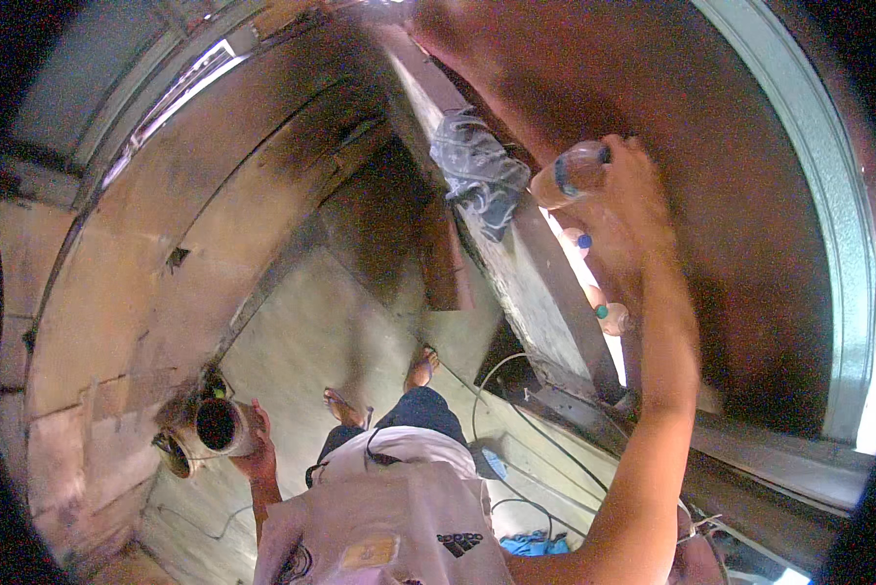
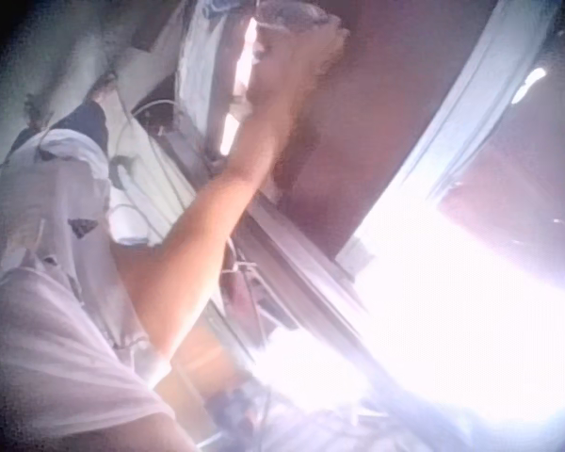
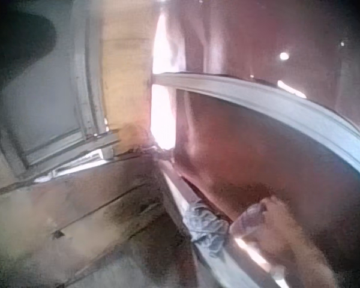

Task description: The person pours a dark liquid from a plastic bottle into a bucket, then uses a green ladle to transfer the liquid into a spray gun container. The person attaches the container to the spray gun and secures it.

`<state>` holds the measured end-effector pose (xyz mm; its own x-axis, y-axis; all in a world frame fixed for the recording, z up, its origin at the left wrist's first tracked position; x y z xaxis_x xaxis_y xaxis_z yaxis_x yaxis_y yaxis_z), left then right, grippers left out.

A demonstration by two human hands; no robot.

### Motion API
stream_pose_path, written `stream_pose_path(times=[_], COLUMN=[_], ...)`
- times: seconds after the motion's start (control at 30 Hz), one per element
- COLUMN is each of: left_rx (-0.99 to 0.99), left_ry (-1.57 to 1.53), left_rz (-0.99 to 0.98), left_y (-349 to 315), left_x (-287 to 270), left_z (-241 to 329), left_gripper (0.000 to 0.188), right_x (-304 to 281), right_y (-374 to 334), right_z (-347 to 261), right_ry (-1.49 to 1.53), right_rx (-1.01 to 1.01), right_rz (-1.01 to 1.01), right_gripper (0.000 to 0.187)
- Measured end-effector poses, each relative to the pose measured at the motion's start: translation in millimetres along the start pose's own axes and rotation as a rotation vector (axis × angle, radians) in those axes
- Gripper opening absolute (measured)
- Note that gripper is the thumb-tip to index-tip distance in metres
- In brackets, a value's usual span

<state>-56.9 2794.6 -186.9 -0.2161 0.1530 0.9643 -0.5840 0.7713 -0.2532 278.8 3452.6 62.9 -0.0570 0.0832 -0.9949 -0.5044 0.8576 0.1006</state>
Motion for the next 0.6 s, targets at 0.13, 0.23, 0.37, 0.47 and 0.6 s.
stream_pose_path(times=[0.13, 0.23, 0.37, 0.47, 0.6], left_rx=[0.049, 0.124, 0.278, 0.388, 0.469], left_ry=[-0.065, 0.007, 0.013, -0.030, -0.075], left_rz=[-0.013, -0.041, -0.054, 0.064, 0.066], left_y=[-20, -48, -104, -164, -251], left_x=[-13, -25, -44, -62, -67], left_z=[12, 33, 70, 104, 151], left_gripper=[0.079, 0.077, 0.077, 0.079, 0.087], right_x=[-93, -147, -151, -116, -32], right_y=[-26, -58, -88, -110, -145], right_z=[-30, -74, -126, -177, -280], right_ry=[0.051, 0.005, 0.126, 0.182, 0.268], right_rx=[-0.049, -0.265, -0.328, -0.355, -0.442], right_rz=[0.104, 0.246, 0.170, 0.170, 0.048], right_gripper=[0.033, 0.034, 0.036, 0.034, 0.033])
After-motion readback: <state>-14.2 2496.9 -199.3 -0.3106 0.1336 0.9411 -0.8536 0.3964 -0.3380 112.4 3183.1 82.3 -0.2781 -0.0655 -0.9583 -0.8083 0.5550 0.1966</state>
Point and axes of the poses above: each hand's wrist, its own y-axis towards the middle knuckle, its own x-axis out of the palm, z = x × y, the point moved 8 cm from there along y, towards the middle knuckle, and after that the axes turned 6 degrees about -z, right-handed, at the moved point
